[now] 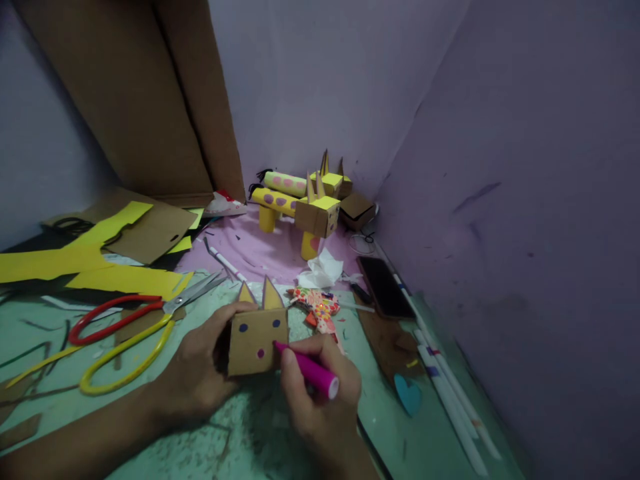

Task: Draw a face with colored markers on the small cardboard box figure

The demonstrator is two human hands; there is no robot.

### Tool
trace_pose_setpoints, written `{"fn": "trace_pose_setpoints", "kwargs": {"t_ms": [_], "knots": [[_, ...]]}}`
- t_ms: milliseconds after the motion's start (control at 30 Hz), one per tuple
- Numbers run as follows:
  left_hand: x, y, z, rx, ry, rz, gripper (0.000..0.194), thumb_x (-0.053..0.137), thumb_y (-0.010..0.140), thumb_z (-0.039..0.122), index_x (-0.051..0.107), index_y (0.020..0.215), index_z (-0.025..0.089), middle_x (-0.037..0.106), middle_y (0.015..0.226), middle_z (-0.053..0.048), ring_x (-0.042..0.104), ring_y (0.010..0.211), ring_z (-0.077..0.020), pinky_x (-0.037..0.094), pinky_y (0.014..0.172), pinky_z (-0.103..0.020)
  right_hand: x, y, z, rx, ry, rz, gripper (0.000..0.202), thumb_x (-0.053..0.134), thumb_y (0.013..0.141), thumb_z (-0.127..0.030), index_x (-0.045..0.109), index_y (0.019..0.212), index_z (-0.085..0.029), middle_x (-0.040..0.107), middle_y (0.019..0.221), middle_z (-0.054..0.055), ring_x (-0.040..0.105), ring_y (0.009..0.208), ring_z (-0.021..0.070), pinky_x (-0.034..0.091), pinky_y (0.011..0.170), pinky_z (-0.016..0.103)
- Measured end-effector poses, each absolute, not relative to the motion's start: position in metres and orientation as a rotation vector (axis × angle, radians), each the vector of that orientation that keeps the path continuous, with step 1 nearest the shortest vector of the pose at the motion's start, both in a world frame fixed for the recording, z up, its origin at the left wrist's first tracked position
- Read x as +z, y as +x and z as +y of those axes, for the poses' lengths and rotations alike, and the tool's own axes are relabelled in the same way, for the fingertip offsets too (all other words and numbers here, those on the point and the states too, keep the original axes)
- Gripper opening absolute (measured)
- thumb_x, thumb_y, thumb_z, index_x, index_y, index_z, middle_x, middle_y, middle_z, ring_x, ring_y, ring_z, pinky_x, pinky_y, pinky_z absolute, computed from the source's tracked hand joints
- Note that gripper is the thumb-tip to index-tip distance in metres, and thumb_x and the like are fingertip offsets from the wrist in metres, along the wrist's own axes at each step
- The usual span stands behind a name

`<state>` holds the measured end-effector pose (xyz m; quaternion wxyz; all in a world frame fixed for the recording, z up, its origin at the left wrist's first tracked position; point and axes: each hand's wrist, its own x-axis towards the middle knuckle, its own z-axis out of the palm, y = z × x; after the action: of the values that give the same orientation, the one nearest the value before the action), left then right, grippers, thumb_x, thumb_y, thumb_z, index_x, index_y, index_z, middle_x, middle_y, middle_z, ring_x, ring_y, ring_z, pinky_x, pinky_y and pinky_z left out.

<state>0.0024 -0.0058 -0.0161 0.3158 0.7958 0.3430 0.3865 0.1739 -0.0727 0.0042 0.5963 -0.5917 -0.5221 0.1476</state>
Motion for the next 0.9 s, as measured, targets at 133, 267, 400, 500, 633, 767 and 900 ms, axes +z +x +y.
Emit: {"fn": "trace_pose_setpoints", "kwargs": {"t_ms": [133, 267, 400, 500, 633, 767, 900], "knots": [[-0.0172, 0.0016, -0.0062, 1.024, 2.099, 0.921, 0.064, 0.068, 0.071, 0.02, 0.042, 0.129, 0.026, 0.066, 0.114, -0.008, 0.07, 0.098, -0.0268, 0.06, 0.079, -0.038, 0.0046, 0.1739, -0.0724, 0.34, -1.389, -1.211, 0.018, 0.064, 0.086, -0.032, 0.065, 0.071, -0.022, 0.057, 0.053, -0.004, 0.048, 0.043, 0.0114, 0.037, 0.044, 0.025], [-0.0164, 0.0014, -0.0072, 1.026, 2.102, 0.911, 0.064, 0.069, 0.071, 0.019, 0.043, 0.129, 0.026, 0.066, 0.115, -0.008, 0.069, 0.099, -0.0268, 0.059, 0.08, -0.039, 0.0051, 0.1733, -0.0728, 0.342, -1.39, -1.191, 0.019, 0.064, 0.086, -0.033, 0.065, 0.07, -0.022, 0.054, 0.053, -0.005, 0.046, 0.044, 0.0108, 0.036, 0.045, 0.024], [-0.0145, 0.0022, -0.0074, 1.022, 2.083, 0.918, 0.064, 0.068, 0.071, 0.018, 0.043, 0.129, 0.027, 0.067, 0.114, -0.006, 0.07, 0.097, -0.0252, 0.059, 0.079, -0.038, 0.0063, 0.1727, -0.0733, 0.36, -1.391, -1.176, 0.02, 0.065, 0.085, -0.033, 0.064, 0.068, -0.022, 0.054, 0.052, -0.005, 0.045, 0.044, 0.0109, 0.034, 0.045, 0.025], [-0.0131, 0.0025, -0.007, 0.985, 2.066, 0.919, 0.063, 0.07, 0.072, 0.019, 0.043, 0.129, 0.027, 0.067, 0.113, -0.006, 0.07, 0.094, -0.0246, 0.059, 0.078, -0.037, 0.0079, 0.1755, -0.0721, 0.355, -1.366, -1.086, 0.017, 0.066, 0.083, -0.031, 0.065, 0.07, -0.021, 0.058, 0.055, -0.004, 0.051, 0.048, 0.0126, 0.038, 0.047, 0.025], [-0.0135, 0.0022, -0.006, 0.971, 2.048, 0.924, 0.063, 0.071, 0.072, 0.021, 0.043, 0.128, 0.027, 0.067, 0.115, -0.007, 0.071, 0.095, -0.0255, 0.059, 0.079, -0.037, 0.0092, 0.1785, -0.0699, 0.346, -1.348, -1.04, 0.016, 0.067, 0.081, -0.03, 0.065, 0.068, -0.021, 0.059, 0.055, -0.003, 0.053, 0.048, 0.0137, 0.04, 0.045, 0.024], [-0.0154, 0.0021, -0.0051, 0.996, 2.074, 0.926, 0.064, 0.069, 0.071, 0.02, 0.043, 0.128, 0.027, 0.066, 0.115, -0.007, 0.069, 0.098, -0.0263, 0.059, 0.08, -0.039, 0.0075, 0.1748, -0.0707, 0.362, -1.348, -1.09, 0.019, 0.065, 0.084, -0.031, 0.065, 0.069, -0.021, 0.056, 0.054, -0.004, 0.049, 0.047, 0.0126, 0.038, 0.046, 0.025], [-0.0149, 0.0022, -0.005, 1.005, 2.105, 0.918, 0.063, 0.068, 0.071, 0.019, 0.042, 0.128, 0.028, 0.065, 0.114, -0.006, 0.069, 0.098, -0.0261, 0.058, 0.08, -0.04, 0.0044, 0.1749, -0.0709, 0.353, -1.353, -1.184, 0.02, 0.064, 0.086, -0.033, 0.064, 0.07, -0.021, 0.055, 0.053, -0.005, 0.047, 0.044, 0.0115, 0.036, 0.044, 0.024]]}}
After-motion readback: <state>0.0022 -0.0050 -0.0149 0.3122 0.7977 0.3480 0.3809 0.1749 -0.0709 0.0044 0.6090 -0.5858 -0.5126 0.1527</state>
